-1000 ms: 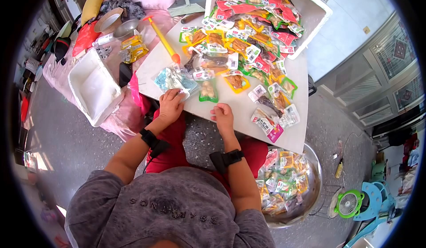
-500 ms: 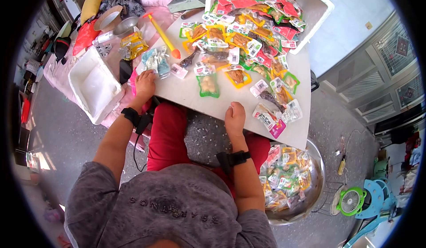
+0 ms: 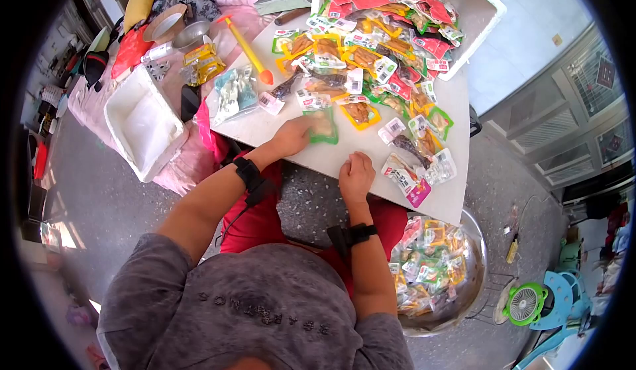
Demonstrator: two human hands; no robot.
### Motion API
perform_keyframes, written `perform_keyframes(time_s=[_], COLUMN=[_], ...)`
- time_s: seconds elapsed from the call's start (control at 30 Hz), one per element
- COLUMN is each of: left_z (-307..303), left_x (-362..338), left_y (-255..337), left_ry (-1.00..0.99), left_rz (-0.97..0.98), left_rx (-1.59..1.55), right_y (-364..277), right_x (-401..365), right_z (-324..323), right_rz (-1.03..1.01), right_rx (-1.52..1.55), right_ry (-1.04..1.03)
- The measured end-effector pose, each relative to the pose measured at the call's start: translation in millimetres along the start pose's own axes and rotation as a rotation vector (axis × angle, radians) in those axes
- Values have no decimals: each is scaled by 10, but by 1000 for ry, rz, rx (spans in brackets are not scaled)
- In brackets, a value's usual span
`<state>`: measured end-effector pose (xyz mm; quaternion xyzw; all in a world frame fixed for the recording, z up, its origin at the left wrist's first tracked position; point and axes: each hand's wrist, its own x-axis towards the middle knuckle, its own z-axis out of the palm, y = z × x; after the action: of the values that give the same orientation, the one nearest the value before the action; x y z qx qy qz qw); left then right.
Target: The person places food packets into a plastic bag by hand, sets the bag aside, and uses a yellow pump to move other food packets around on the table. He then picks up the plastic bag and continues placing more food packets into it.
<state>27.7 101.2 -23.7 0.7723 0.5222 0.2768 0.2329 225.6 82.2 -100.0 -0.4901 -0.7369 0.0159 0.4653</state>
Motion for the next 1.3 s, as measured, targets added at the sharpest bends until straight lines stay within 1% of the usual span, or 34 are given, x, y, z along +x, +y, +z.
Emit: perform_keyframes(time_s=[0.07, 0.17, 0.27, 0.33, 0.43, 0.5, 0.53, 0.57, 0.6, 0.63, 0.67, 0.7, 0.73, 0.83, 0.87, 0.9, 0.97, 1.07, 1.17, 1.27, 1.3], left_z=[239, 446, 320, 69, -519, -960, -1162, -1361, -1499, -1612, -1691, -1739, -1785, -1829, -1807, -1811, -1820, -1835, -1899, -1967, -1980], left_x=[99, 172, 33, -196, -616, -973, -1175, -1386, -1629, -1840, -2002, -2150, -2302, -2309, -2329, -2340, -2365, -2419, -2490, -2387, -2337], left_y=[-63, -161, -221, -379, -773, -1218, -1453, -1612, -1855, -2000, -2029, -2170, -2425, -2161, -2298, -2343, -2413, -2494, -2628, -2251, -2131], left_ry=[18, 35, 135, 380, 594, 757, 819, 795, 804, 744, 661, 581, 463, 240, 381, 408, 466, 459, 466, 424, 442], left_rz=[89, 134, 153, 227, -6, -88, -163, -344, -407, -598, -763, -877, -933, -922, -1005, -984, -946, -901, -790, -689, -704], left_rx=[-20, -1, 84, 91, 328, 592, 711, 763, 855, 899, 852, 799, 675, 713, 640, 645, 658, 679, 745, 859, 832], right_y=[21, 20, 19, 22, 28, 38, 32, 21, 12, 2, -10, -17, -17, -1, 2, 6, 15, 2, -10, -3, -3], right_x=[-10, -8, -10, -22, -30, -39, -40, -38, -33, -31, -33, -32, -33, -31, -27, -24, -28, -41, -44, -41, -40], right_z=[8, 1, 6, 9, 5, 9, 10, 6, 0, -4, -8, -8, -4, -10, -16, -23, -18, -10, -2, -1, -1], right_rz=[-4, -23, -26, -24, -24, -20, -19, -19, -19, -12, -4, 4, 2, 10, 21, 31, 14, 10, 13, 19, 21], right_rx=[-9, -21, -27, -25, -17, -13, -18, -24, -30, -36, -42, -48, -47, -51, -51, -51, -51, -81, -106, -110, -109], right_ry=[-13, -19, -19, -19, -28, -42, -38, -33, -27, -30, -33, -35, -35, -61, -85, -109, -90, -84, -83, -87, -90])
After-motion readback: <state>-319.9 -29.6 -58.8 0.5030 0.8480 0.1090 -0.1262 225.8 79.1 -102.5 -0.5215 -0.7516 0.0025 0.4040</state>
